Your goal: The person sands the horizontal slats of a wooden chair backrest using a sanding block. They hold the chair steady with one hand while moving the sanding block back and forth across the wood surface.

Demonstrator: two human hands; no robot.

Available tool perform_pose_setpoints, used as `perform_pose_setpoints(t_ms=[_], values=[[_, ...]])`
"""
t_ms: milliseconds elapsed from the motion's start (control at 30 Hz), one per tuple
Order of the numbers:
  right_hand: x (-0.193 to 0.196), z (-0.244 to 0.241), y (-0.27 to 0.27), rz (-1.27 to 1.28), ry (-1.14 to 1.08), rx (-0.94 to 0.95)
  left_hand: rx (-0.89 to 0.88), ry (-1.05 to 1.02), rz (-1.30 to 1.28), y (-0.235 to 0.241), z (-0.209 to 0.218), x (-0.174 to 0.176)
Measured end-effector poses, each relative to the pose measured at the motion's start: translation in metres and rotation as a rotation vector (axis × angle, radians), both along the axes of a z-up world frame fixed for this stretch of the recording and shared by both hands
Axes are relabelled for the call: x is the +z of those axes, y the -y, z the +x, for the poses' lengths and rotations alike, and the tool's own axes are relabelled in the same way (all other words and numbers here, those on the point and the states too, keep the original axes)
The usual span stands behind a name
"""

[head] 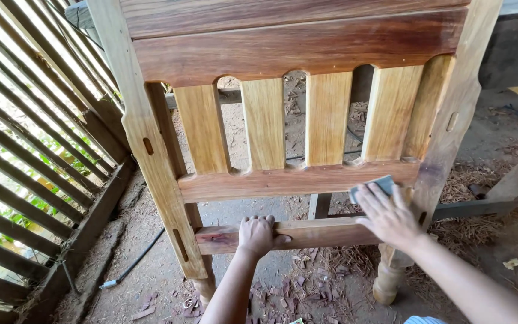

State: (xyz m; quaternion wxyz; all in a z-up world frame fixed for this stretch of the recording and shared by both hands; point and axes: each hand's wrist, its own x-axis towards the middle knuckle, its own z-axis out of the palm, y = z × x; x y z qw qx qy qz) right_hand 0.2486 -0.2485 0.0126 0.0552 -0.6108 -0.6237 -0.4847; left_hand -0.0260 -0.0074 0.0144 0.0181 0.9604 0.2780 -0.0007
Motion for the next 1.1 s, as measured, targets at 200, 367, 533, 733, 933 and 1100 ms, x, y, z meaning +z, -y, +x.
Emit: perform_pose_setpoints(t_ms=[200, 367, 533, 733, 933, 1100], values=[[0.045, -0.124, -0.130, -0.202, -0.224, 0.152, 0.031, -0.120, -0.037, 0.016, -0.006, 0.032], [0.060, -0.207, -0.204, -0.127, -0.034, 0.110, 0.302, 0.112, 0.544, 0.007, 0.013, 0.013], [0.069, -0.184, -0.183, -0.171, 0.047, 0.039, 0.258, 0.057, 0.473, 0.011, -0.003, 0.028], [0.053, -0.082, -0.071, -0.230, -0.175, 0.123, -0.003, 0.092, -0.014, 0.001, -0.004, 0.002], [0.035, -0.112, -0.102, -0.091, -0.155, 0.002, 0.049, -0.053, -0.015, 0.004, 0.004, 0.002], [0.066, -0.224, -0.206, -0.268, -0.084, 0.102, 0.216, 0.044, -0.259, -0.009, 0.011, -0.016]])
